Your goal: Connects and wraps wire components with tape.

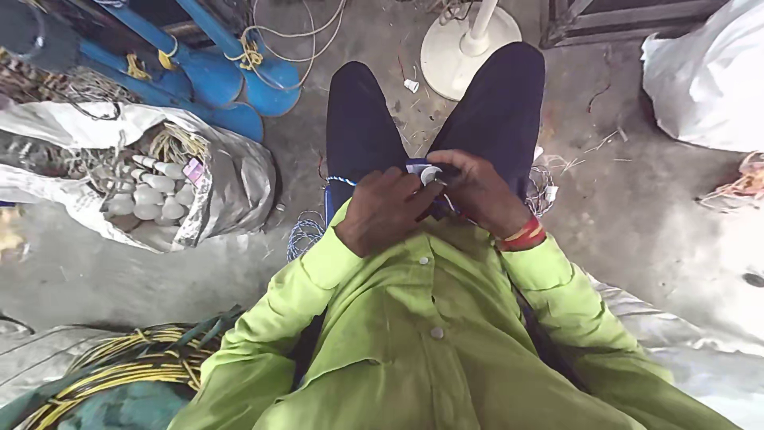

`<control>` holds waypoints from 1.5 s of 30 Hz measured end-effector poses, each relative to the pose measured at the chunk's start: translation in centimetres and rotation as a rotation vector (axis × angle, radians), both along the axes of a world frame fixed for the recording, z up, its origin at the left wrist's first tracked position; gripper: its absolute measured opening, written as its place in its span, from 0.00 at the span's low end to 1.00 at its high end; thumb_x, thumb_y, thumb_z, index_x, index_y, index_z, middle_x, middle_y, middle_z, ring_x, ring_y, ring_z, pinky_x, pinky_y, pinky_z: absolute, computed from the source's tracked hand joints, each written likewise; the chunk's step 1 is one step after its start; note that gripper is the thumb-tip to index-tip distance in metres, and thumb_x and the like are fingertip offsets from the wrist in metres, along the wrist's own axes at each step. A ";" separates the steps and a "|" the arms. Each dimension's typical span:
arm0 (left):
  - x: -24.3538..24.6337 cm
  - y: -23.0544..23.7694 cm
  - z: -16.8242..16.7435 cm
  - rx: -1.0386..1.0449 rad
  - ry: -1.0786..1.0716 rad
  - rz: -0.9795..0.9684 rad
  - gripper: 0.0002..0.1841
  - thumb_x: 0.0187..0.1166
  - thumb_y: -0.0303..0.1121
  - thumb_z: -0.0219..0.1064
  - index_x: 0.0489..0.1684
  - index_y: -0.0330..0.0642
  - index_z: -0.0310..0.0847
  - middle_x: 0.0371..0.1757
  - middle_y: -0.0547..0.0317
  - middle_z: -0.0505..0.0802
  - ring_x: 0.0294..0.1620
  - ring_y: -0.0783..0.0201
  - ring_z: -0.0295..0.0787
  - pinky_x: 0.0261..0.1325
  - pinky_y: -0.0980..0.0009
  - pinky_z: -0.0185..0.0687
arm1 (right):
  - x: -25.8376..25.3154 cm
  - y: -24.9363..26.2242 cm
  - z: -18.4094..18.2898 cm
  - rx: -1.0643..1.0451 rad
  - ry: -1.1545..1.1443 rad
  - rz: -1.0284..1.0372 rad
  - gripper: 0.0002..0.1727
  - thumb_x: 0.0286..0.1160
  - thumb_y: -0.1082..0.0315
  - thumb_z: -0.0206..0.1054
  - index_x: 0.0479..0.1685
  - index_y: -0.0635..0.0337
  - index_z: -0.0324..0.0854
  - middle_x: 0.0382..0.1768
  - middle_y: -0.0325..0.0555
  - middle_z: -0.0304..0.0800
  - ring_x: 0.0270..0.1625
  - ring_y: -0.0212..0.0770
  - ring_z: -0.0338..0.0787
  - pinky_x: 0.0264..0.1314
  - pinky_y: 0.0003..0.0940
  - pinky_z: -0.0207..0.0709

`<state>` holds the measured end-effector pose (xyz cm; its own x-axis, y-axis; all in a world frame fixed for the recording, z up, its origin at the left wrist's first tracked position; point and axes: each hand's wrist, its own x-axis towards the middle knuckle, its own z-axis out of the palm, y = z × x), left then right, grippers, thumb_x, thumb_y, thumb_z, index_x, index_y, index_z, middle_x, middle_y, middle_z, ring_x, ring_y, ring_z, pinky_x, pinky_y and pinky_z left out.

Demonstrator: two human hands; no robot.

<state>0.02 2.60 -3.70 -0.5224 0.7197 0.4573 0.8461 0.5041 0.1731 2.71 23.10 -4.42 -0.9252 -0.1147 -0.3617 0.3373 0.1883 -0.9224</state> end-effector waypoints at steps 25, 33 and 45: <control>-0.5 0.2 0.6 0.294 -0.054 0.018 0.08 0.77 0.24 0.71 0.48 0.33 0.92 0.50 0.42 0.94 0.47 0.55 0.94 0.49 0.65 0.92 | 1.5 -2.3 0.6 -0.049 0.250 -0.228 0.07 0.73 0.74 0.70 0.46 0.61 0.86 0.32 0.39 0.90 0.28 0.29 0.85 0.29 0.28 0.82; -0.8 0.2 1.4 0.338 -0.311 0.056 0.08 0.79 0.25 0.70 0.46 0.32 0.93 0.64 0.40 0.92 0.68 0.52 0.90 0.71 0.63 0.85 | 0.9 -1.2 1.0 -0.413 -0.009 -0.091 0.22 0.73 0.83 0.63 0.68 0.63 0.80 0.45 0.44 0.93 0.40 0.31 0.90 0.41 0.28 0.86; -0.2 0.1 2.1 0.336 -0.555 0.129 0.09 0.82 0.28 0.68 0.50 0.37 0.93 0.39 0.56 0.97 0.35 0.73 0.93 0.43 0.76 0.89 | 1.5 0.9 0.5 0.138 0.445 0.002 0.33 0.66 0.68 0.76 0.76 0.61 0.74 0.63 0.48 0.88 0.58 0.36 0.92 0.60 0.34 0.89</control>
